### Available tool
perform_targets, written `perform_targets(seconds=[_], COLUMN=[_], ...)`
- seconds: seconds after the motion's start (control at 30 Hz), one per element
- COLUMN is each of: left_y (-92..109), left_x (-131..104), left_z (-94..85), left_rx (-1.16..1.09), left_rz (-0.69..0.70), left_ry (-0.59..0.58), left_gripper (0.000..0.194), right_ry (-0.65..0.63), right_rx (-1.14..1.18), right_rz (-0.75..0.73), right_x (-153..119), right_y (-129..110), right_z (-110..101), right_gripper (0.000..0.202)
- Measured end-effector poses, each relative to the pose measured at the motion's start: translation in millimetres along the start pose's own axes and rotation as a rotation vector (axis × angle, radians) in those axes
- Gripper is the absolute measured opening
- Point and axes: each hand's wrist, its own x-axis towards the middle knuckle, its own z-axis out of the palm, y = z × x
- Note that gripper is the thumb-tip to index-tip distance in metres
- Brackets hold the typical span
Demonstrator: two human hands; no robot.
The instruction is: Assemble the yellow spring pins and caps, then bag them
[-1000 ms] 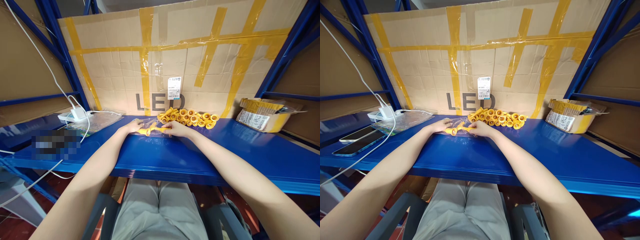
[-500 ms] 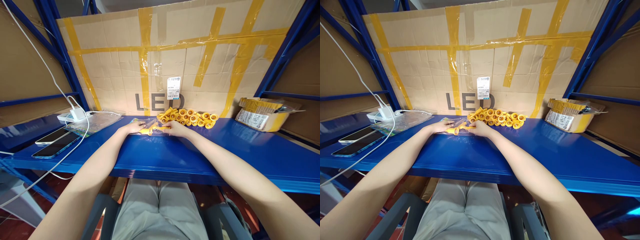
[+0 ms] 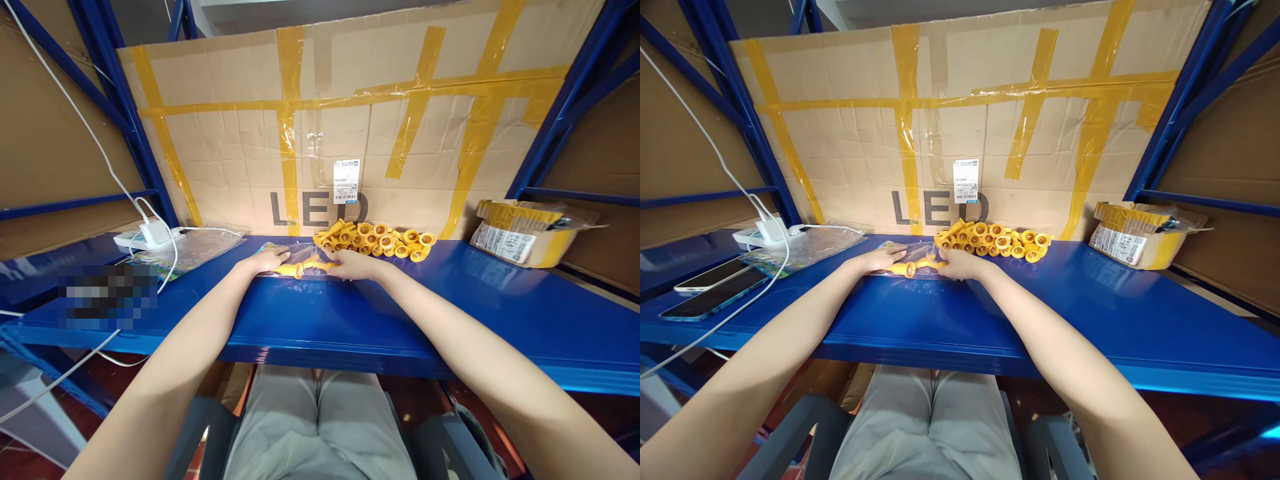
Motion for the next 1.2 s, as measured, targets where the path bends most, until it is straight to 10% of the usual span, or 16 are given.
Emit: perform_targets(seconds=[0.2,0.67,0.9,1.2], left_y=[1.0,-5.0,-1.8,6.7], left_x=[-1.2,5.4,1.8,-2.0], left_z=[-0.1,3.1,1.7,1.3], left_rx=[0.008,0.014,-0.028,-0.177], left_rz=[-0.021,0.022,0.06,-0.01], left_ry=[0.004,0.017,-0.021,0.031], left_gripper=[0.058,0.059,0.062,0.057], right_ry=[-0.133,-0.263,-0.008,0.119], right_rx=[-0.021,0.266,0.287,-0.06], right_rz=[0.072,-0.012,0.031,-0.145], right_x=[-5.7,-10.4,-1.5,11.3], right_y=[-0.7,-1.7,10.1,8.4], right_z=[-11.5,-14.0,-8.0,17.5], right_gripper=[0.004,0.036,0.065,0.032])
